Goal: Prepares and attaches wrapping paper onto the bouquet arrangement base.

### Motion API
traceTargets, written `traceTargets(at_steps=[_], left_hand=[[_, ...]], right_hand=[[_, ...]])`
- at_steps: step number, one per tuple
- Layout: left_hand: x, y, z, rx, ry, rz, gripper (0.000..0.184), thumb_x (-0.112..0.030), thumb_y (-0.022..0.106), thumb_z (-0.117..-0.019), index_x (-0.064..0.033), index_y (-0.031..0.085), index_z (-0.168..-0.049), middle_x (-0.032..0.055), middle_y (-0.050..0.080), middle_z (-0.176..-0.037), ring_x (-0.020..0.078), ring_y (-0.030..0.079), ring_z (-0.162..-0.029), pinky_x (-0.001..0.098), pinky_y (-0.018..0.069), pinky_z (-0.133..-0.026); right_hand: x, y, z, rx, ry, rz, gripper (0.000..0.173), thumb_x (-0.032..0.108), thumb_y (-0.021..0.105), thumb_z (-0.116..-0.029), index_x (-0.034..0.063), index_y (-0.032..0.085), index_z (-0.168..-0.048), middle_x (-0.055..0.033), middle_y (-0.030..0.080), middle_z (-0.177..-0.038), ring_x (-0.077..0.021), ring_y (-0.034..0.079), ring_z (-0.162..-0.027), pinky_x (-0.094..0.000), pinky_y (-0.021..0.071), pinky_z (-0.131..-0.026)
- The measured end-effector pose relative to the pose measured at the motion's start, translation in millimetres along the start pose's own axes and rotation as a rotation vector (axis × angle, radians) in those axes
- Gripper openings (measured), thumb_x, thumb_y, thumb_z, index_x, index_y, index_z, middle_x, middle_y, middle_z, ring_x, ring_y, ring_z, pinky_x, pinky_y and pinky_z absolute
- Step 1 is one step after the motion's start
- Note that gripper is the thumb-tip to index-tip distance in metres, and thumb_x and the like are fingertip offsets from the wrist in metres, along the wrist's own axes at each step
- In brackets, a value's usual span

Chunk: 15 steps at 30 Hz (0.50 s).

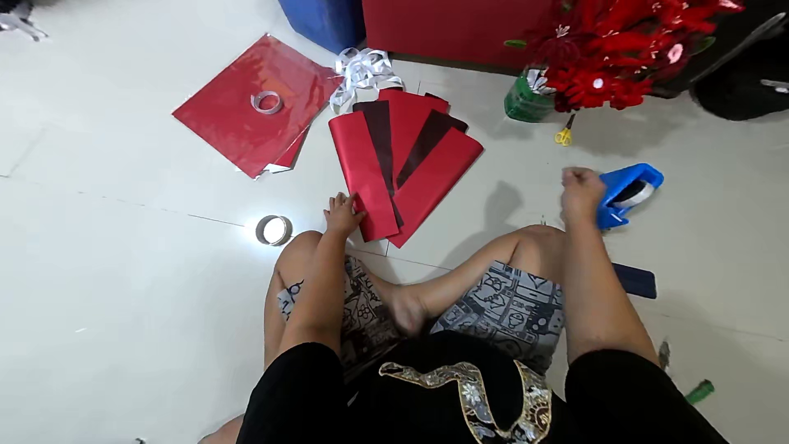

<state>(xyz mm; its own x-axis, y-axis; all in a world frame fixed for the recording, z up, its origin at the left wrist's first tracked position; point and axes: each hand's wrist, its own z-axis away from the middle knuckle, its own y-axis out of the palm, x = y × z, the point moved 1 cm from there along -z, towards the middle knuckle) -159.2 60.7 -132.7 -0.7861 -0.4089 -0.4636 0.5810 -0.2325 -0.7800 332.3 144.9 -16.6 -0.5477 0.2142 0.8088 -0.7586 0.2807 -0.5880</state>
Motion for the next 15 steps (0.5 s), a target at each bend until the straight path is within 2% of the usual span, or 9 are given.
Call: traceTargets(at_steps=[2, 4, 6, 7, 9, 12, 15], left_hand=[[-2.6, 1.3, -0.8, -0.014, 0.012, 0.011, 0.076, -0.037, 0.076, -0.0921, -0.0232, 0.041, -0.158, 0.0283, 0.025, -0.165, 0.0509, 0.018, -0.153, 0.0792, 0.0204, -0.112], [-2.7, 5.4, -3.2, -0.002, 0.007, -0.012, 0.081, -0.042, 0.077, -0.0904, -0.0274, 0.038, -0.159, 0.0266, 0.019, -0.167, 0.05, 0.016, -0.154, 0.0782, 0.0213, -0.112], [-2.3, 8.0, -6.7, 0.017, -0.009, -0.043, 0.084, -0.046, 0.077, -0.0895, -0.0301, 0.036, -0.16, 0.0243, 0.012, -0.17, 0.049, 0.011, -0.155, 0.0778, 0.0188, -0.113], [-1.9, 9.0, -7.9, 0.026, -0.022, -0.056, 0.085, -0.049, 0.077, -0.0892, -0.0318, 0.034, -0.161, 0.0229, 0.009, -0.171, 0.0481, 0.009, -0.156, 0.0769, 0.0173, -0.114], [-1.9, 9.0, -9.4, 0.038, -0.037, -0.067, 0.087, -0.05, 0.076, -0.0889, -0.0323, 0.032, -0.162, 0.0227, 0.006, -0.171, 0.0471, 0.007, -0.156, 0.0754, 0.0166, -0.115], [-2.7, 8.0, -9.2, 0.04, -0.043, -0.05, 0.088, -0.05, 0.078, -0.0878, -0.0322, 0.033, -0.161, 0.0232, 0.007, -0.171, 0.0465, 0.007, -0.157, 0.0751, 0.0168, -0.116], [-3.1, 7.0, -7.8, 0.053, -0.054, -0.068, 0.088, -0.047, 0.079, -0.0879, -0.0332, 0.032, -0.161, 0.0219, 0.008, -0.171, 0.0457, 0.007, -0.157, 0.075, 0.0181, -0.116]], right_hand=[[39.1, 49.3, 6.9, 0.233, -0.126, 0.024, 0.033, 0.008, 0.051, -0.1064, -0.0106, 0.059, -0.132, -0.0302, 0.063, -0.129, -0.0367, 0.064, -0.115, -0.0489, 0.0508, -0.103], [69.1, 109.3, 32.2, 0.51, -0.208, 0.092, 0.035, 0.003, 0.054, -0.1036, -0.0047, 0.06, -0.138, -0.0274, 0.065, -0.129, -0.0358, 0.066, -0.111, -0.0497, 0.052, -0.1], [83.6, 168.7, 65.1, 0.78, -0.284, 0.225, 0.036, 0.005, 0.06, -0.1019, -0.0013, 0.061, -0.138, -0.0267, 0.068, -0.119, -0.0381, 0.068, -0.106, -0.054, 0.0538, -0.098], [85.3, 195.4, 81.0, 0.896, -0.318, 0.291, 0.037, 0.006, 0.063, -0.1011, -0.0009, 0.058, -0.138, -0.0259, 0.069, -0.112, -0.0386, 0.069, -0.102, -0.0558, 0.055, -0.095], [91.0, 233.1, 104.5, 1.116, -0.349, 0.373, 0.042, 0.009, 0.064, -0.1012, -0.0004, 0.051, -0.14, -0.0244, 0.069, -0.108, -0.0383, 0.069, -0.102, -0.0564, 0.0542, -0.095], [100.7, 260.6, 117.1, 1.269, -0.38, 0.425, 0.041, 0.009, 0.062, -0.1024, -0.0017, 0.05, -0.14, -0.0243, 0.067, -0.112, -0.0387, 0.067, -0.106, -0.0564, 0.0521, -0.097], [98.8, 273.3, 115.7, 1.257, -0.387, 0.543, 0.04, 0.007, 0.062, -0.1013, -0.0001, 0.05, -0.139, -0.0259, 0.067, -0.117, -0.0427, 0.066, -0.111, -0.0606, 0.0519, -0.097]])
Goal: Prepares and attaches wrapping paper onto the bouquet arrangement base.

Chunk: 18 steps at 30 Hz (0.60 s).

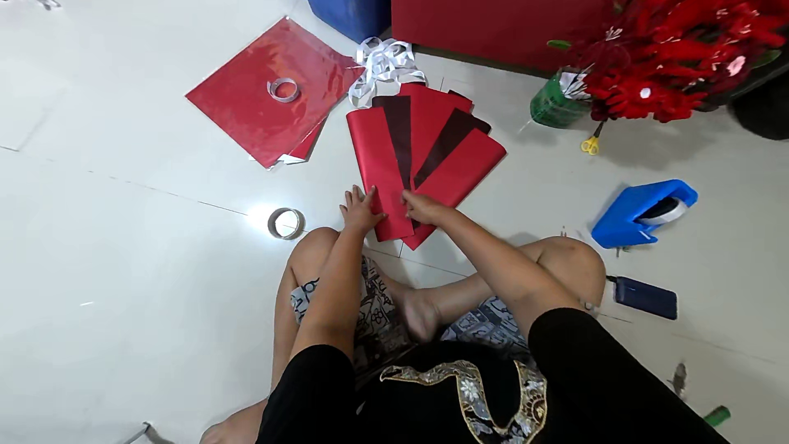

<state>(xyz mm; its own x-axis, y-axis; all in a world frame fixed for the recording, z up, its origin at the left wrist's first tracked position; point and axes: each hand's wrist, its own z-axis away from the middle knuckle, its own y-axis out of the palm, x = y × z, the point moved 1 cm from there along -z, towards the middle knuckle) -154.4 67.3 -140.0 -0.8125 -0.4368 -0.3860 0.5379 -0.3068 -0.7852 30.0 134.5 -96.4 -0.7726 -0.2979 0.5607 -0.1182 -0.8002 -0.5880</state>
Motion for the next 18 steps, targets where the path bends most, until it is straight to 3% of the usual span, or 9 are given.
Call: traceTargets(at_steps=[4, 10, 18], left_hand=[[-0.1, -0.6, -0.6, 0.01, -0.003, -0.001, 0.088, -0.045, 0.079, -0.0883, -0.0328, 0.032, -0.161, 0.0202, 0.007, -0.171, 0.0447, 0.006, -0.157, 0.0744, 0.0181, -0.116], [-0.6, 0.4, -0.9, 0.007, -0.009, -0.01, 0.087, -0.046, 0.078, -0.0887, -0.0332, 0.032, -0.161, 0.0204, 0.006, -0.172, 0.0447, 0.006, -0.157, 0.0736, 0.0179, -0.117], [-1.3, 0.0, 0.7, -0.011, -0.011, 0.004, 0.087, -0.045, 0.08, -0.0876, -0.03, 0.035, -0.161, 0.0201, 0.008, -0.171, 0.0449, 0.007, -0.157, 0.0745, 0.0176, -0.116]], right_hand=[[-8.1, 2.9, -12.6, -0.039, 0.1, 0.083, 0.041, 0.009, 0.065, -0.0999, 0.0021, 0.052, -0.138, -0.0267, 0.068, -0.117, -0.0457, 0.066, -0.113, -0.0654, 0.0509, -0.096], [-1.6, 1.2, -11.0, -0.083, 0.154, 0.175, 0.051, 0.023, 0.069, -0.0991, 0.002, 0.05, -0.141, -0.0267, 0.067, -0.121, -0.0466, 0.064, -0.116, -0.0683, 0.0477, -0.097], [3.7, 6.8, -10.3, -0.098, 0.175, 0.249, 0.053, 0.011, 0.065, -0.0986, 0.003, 0.046, -0.148, -0.0255, 0.066, -0.127, -0.0447, 0.063, -0.121, -0.0662, 0.0433, -0.105]])
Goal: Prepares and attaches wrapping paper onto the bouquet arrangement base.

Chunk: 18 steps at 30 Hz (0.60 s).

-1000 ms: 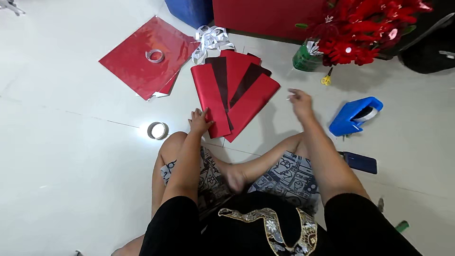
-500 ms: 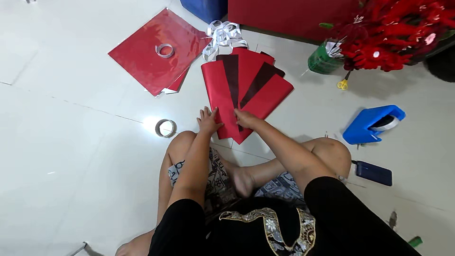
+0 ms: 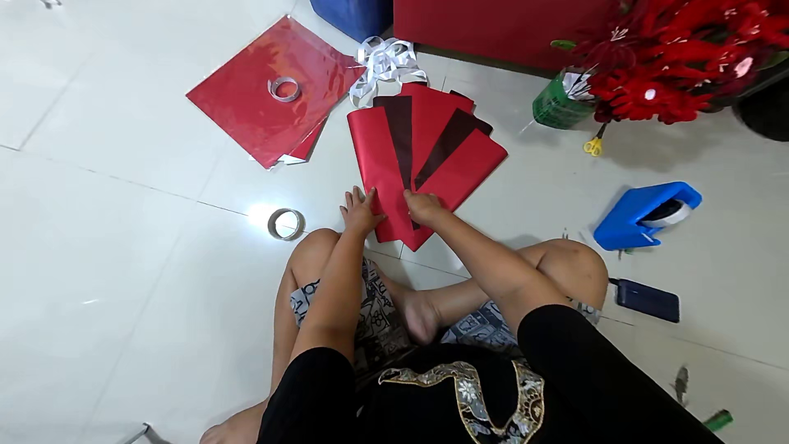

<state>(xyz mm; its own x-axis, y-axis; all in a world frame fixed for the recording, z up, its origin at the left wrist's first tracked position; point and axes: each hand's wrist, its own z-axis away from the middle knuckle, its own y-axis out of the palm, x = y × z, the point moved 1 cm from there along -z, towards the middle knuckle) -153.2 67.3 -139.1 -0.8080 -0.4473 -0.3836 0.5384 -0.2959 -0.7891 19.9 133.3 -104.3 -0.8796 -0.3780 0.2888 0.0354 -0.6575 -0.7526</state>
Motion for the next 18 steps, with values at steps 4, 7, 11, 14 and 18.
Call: traceTargets(at_steps=[4, 7, 11, 14, 18], left_hand=[[-1.2, -0.3, -0.1, 0.018, -0.023, -0.016, 0.086, -0.046, 0.078, -0.0882, -0.0313, 0.035, -0.16, 0.0174, 0.007, -0.172, 0.0424, 0.005, -0.158, 0.075, 0.0159, -0.116], [-2.2, -1.1, -0.3, 0.024, -0.031, -0.028, 0.086, -0.047, 0.078, -0.0884, -0.0316, 0.034, -0.161, 0.0168, 0.006, -0.172, 0.0421, 0.006, -0.158, 0.0753, 0.0161, -0.116], [-0.1, 0.8, -1.3, 0.019, -0.026, -0.038, 0.086, -0.048, 0.078, -0.0882, -0.0326, 0.035, -0.16, 0.0152, 0.007, -0.173, 0.0408, 0.005, -0.158, 0.0746, 0.016, -0.116], [0.4, 0.3, -1.7, 0.009, -0.016, -0.028, 0.085, -0.048, 0.078, -0.0878, -0.0314, 0.036, -0.16, 0.0166, 0.008, -0.172, 0.0421, 0.007, -0.158, 0.0752, 0.0149, -0.116], [0.1, 1.2, -1.9, -0.047, 0.013, 0.021, 0.088, -0.044, 0.078, -0.0891, -0.027, 0.032, -0.162, 0.023, 0.012, -0.17, 0.0458, 0.01, -0.157, 0.0747, 0.0141, -0.117]], right_hand=[[3.7, -1.4, 2.7, -0.011, 0.066, 0.007, 0.057, 0.014, 0.067, -0.0985, 0.0031, 0.044, -0.149, -0.0256, 0.068, -0.125, -0.0442, 0.064, -0.12, -0.0655, 0.0436, -0.105], [7.8, -4.3, 4.8, -0.018, 0.146, 0.008, 0.058, 0.02, 0.068, -0.0994, 0.0016, 0.045, -0.149, -0.0255, 0.068, -0.123, -0.0437, 0.064, -0.119, -0.0645, 0.0438, -0.105], [-3.4, -7.0, 6.1, -0.031, 0.252, -0.017, 0.075, 0.036, 0.076, -0.0931, 0.0005, 0.044, -0.15, -0.0257, 0.067, -0.128, -0.0444, 0.063, -0.121, -0.0664, 0.042, -0.106], [-22.5, -9.6, 14.9, -0.041, 0.272, -0.039, 0.077, 0.03, 0.08, -0.0908, 0.0019, 0.043, -0.152, -0.0253, 0.067, -0.128, -0.0449, 0.062, -0.122, -0.0672, 0.0402, -0.108], [-71.0, -26.6, 45.2, -0.09, 0.311, -0.074, 0.063, 0.016, 0.074, -0.0933, 0.0015, 0.048, -0.148, -0.0297, 0.065, -0.129, -0.0514, 0.061, -0.121, -0.0733, 0.0418, -0.102]])
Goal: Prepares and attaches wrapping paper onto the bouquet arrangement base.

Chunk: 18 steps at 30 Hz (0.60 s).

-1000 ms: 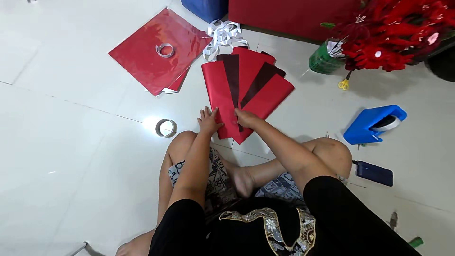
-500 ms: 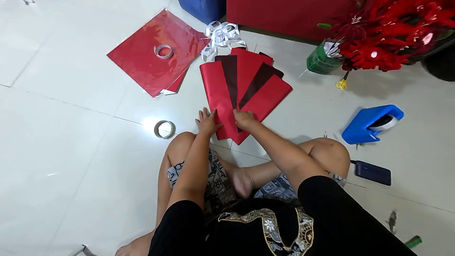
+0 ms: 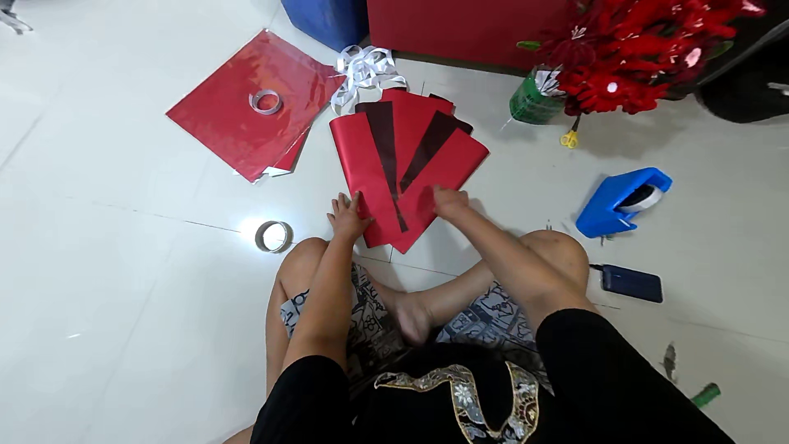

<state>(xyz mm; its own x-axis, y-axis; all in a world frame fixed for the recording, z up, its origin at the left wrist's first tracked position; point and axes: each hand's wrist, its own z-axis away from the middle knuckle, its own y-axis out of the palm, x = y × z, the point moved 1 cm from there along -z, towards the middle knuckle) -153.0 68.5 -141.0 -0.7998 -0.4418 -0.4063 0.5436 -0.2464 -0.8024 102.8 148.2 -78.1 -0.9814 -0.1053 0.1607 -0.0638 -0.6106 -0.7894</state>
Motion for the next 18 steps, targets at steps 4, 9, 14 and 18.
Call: traceTargets(at_steps=[4, 9, 14, 18], left_hand=[[-3.4, 0.4, 2.0, -0.095, 0.054, 0.015, 0.08, -0.042, 0.071, -0.0947, -0.0201, 0.034, -0.161, 0.0285, 0.015, -0.168, 0.0484, 0.015, -0.155, 0.0728, 0.0188, -0.118], [-4.2, 4.0, 2.0, -0.138, 0.049, -0.012, 0.071, -0.044, 0.061, -0.1009, -0.0184, 0.034, -0.161, 0.0299, 0.015, -0.167, 0.0494, 0.015, -0.155, 0.0715, 0.0204, -0.118], [-1.1, -1.6, 2.5, -0.308, 0.046, 0.098, 0.059, -0.029, 0.059, -0.1034, -0.0019, 0.043, -0.154, 0.0348, 0.031, -0.159, 0.0511, 0.032, -0.148, 0.0636, 0.0285, -0.119], [-2.9, -8.0, 10.1, -0.37, -0.007, 0.186, 0.037, -0.009, 0.051, -0.1034, -0.0007, 0.061, -0.138, 0.0271, 0.065, -0.126, 0.0417, 0.061, -0.122, 0.0538, 0.046, -0.108]], right_hand=[[-126.4, -34.0, 8.9, -0.189, 0.078, -0.297, 0.053, 0.031, 0.071, -0.0979, -0.0051, 0.058, -0.135, -0.0343, 0.064, -0.124, -0.0526, 0.061, -0.119, -0.0746, 0.045, -0.099], [-277.5, -69.6, 86.1, -0.764, 0.538, -0.627, 0.05, 0.03, 0.057, -0.1045, -0.011, 0.056, -0.133, -0.0383, 0.06, -0.128, -0.0547, 0.058, -0.122, -0.0718, 0.0437, -0.102], [-363.7, -32.7, 110.3, -0.858, 0.866, -1.06, 0.071, 0.042, 0.052, -0.1065, -0.0089, 0.035, -0.153, -0.0342, 0.035, -0.157, -0.0446, 0.039, -0.145, -0.0578, 0.036, -0.116], [-372.7, -13.1, 97.0, -0.734, 0.792, -1.586, 0.061, 0.038, 0.055, -0.1054, 0.0032, 0.038, -0.153, -0.0211, 0.045, -0.153, -0.0335, 0.05, -0.136, -0.0514, 0.0474, -0.105]])
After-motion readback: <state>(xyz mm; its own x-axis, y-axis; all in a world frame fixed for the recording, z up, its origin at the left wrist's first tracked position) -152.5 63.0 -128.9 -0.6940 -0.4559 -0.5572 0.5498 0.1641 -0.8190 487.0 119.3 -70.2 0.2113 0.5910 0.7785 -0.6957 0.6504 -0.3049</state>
